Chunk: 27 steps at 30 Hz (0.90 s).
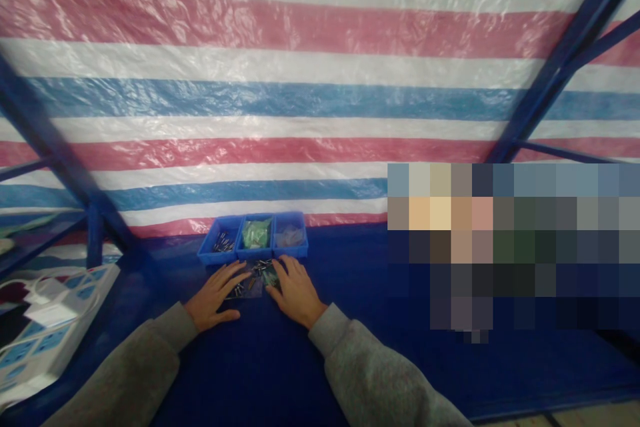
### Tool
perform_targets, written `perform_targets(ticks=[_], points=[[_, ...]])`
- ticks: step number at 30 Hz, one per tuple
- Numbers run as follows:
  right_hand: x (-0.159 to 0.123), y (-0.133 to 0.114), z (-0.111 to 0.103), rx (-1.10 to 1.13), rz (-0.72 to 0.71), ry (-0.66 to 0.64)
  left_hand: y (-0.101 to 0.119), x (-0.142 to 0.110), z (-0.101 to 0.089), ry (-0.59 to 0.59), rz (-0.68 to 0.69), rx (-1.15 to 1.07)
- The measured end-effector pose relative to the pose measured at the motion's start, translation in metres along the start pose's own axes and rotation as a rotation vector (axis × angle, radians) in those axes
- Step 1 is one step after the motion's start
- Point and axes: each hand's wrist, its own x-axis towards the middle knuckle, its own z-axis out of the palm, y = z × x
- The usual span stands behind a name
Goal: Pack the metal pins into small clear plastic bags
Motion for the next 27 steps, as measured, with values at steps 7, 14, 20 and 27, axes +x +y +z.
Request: perform_targets(ticks=[7,14,20,27], points=[[-0.004,-0.006,0.019,-0.103,-0.017,-0.174,-0.001,0.006,0.010,-0.081,-0.017,0.099],[-0.003,-0.010,0.020,-0.096,-0.049,-0.171,0.003,0.016,0.007,-0.168,0.006,0.047],[0.001,-0.011,0.022,-0.045,-0.011,-0.136,0.005,0.016,0.008,-0.147,-0.023,0.017],[0.001,-0.015,0.020,-0.040,0.007,-0.132,0.002,0.017,0.006,-0.128,-0.025,-0.026]])
